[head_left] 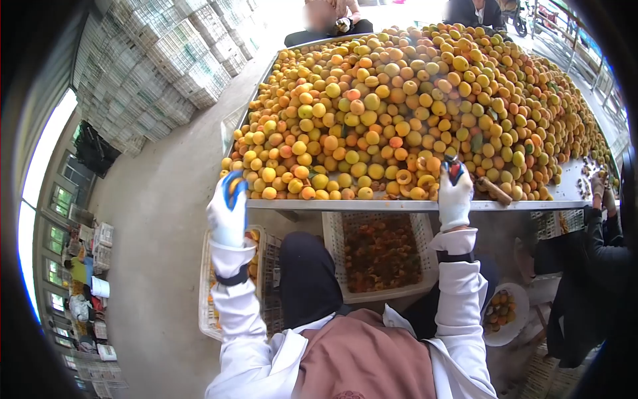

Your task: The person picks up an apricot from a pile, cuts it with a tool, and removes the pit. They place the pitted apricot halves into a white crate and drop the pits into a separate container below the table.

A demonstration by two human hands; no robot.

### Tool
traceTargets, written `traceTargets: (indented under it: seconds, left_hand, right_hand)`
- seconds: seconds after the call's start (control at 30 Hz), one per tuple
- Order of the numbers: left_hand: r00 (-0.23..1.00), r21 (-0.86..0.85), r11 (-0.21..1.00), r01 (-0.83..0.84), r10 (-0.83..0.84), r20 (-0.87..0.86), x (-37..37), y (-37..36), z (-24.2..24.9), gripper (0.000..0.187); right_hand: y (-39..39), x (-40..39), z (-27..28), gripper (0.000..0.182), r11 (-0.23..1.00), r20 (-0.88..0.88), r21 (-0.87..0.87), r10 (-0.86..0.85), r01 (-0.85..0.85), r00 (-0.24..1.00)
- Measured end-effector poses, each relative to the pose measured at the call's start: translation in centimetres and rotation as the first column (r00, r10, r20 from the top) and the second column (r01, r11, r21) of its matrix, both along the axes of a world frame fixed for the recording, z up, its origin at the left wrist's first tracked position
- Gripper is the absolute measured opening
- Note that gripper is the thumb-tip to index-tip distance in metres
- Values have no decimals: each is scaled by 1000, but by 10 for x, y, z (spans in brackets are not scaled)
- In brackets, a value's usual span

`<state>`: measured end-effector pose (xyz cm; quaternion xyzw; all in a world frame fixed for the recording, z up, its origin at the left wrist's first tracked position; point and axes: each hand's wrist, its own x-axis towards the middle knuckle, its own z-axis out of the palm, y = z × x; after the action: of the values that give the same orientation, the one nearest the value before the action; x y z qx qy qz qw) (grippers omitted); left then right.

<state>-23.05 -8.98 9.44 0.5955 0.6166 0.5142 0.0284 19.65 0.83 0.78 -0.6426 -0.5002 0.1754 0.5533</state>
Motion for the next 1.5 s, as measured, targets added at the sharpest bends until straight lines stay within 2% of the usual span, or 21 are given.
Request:
traceTargets:
  seconds: [0.07, 0.1, 0.17, 0.2, 0.27, 0.33, 0.4, 0.47, 0.53, 0.6, 0.7, 0.9, 0.93, 1.0, 1.03, 1.07, 1.1, 1.13, 1.2, 1.37, 1.5]
  left_hand:
    - [815, -156, 889, -431, 310, -490, -42, -48, -5, 34]
    - [809, -153, 887, -435, 311, -499, -55, -66, -16, 34]
    - [190, 118, 691, -713, 353, -916, -73, -86, -35, 37]
    - [184, 121, 690, -714, 352, -918, -68, -83, -29, 37]
    - [731, -142, 920, -365, 188, -656, -34, -66, -11, 43]
    - [800, -156, 977, -143, 21, -600, 20, -34, 6, 43]
    - [911, -317, 946, 71, -191, -366, 72, 0, 11, 39]
    - [762, -556, 831, 22, -374, -529, 127, 35, 22, 37]
    - [531, -575, 817, 34, -502, -682, 153, 72, -8, 44]
    - [412, -663, 748, -29, -596, -689, 180, 94, -24, 48]
    - [460, -808, 540, -235, -670, -582, 209, 118, -34, 41]
    - [524, -832, 516, -203, -660, -538, 212, 128, -49, 41]
    - [602, -822, 545, -168, -603, -523, 206, 129, -50, 43]
    - [772, -815, 579, -16, -511, -377, 191, 136, -47, 47]
    - [853, -730, 678, 87, -429, -297, 186, 137, -52, 42]
    - [886, -740, 519, 428, -403, 230, 176, 139, -52, 37]
    - [684, -490, 490, 721, -393, 615, 172, 134, -52, 40]
    - [329, -131, 468, 874, -371, 868, 171, 125, -50, 44]
    - [143, 82, 466, 881, -428, 892, 176, 118, -46, 55]
    - [-135, 293, 419, 860, -366, 921, 186, 106, -47, 54]
    - [-75, 271, 431, 860, -419, 905, 193, 99, -45, 53]
  right_hand:
    - [-8, -1, 7, 20, 991, -66, 119, 69, -61, 995]
    - [-12, -1, 9, 20, 993, -121, 78, 101, -92, 988]
    - [-25, -3, 20, 21, 988, -132, 44, 155, -151, 979]
    - [-28, -7, 24, 21, 987, -137, 43, 157, -152, 978]
    - [-34, -13, 29, 22, 954, -256, -32, 282, -299, 925]
    - [-27, -15, 3, 24, 950, -44, 52, 310, -308, 950]
    - [-35, -18, 17, 23, 925, -26, -77, 370, -371, 929]
    - [-37, -17, 13, 22, 928, -2, -58, 369, -368, 930]
    - [-41, -14, 15, 22, 926, 148, -135, 371, -353, 917]
    - [-43, -9, 13, 23, 939, 189, -126, 338, -319, 922]
    - [-46, -1, 12, 23, 955, 236, -90, 295, -282, 926]
    - [-55, 3, 16, 22, 947, 220, -92, 319, -306, 922]
    - [-55, 3, 16, 22, 947, 188, -55, 321, -317, 928]
    - [-57, 3, 17, 20, 947, 168, -32, 321, -321, 932]
    - [-58, 3, 14, 19, 933, 108, -1, 357, -359, 928]
    - [-59, 2, 12, 18, 917, 51, 31, 396, -398, 917]
    - [-61, 0, 12, 18, 900, 21, 59, 432, -432, 902]
    - [-63, -3, 13, 17, 886, 25, 63, 459, -460, 888]
    - [-69, -11, 21, 15, 863, 25, 55, 501, -502, 865]
    - [-74, -27, 25, 13, 835, 34, 27, 548, -549, 836]
    - [-72, -29, 24, 15, 818, 40, -57, 574, -572, 818]
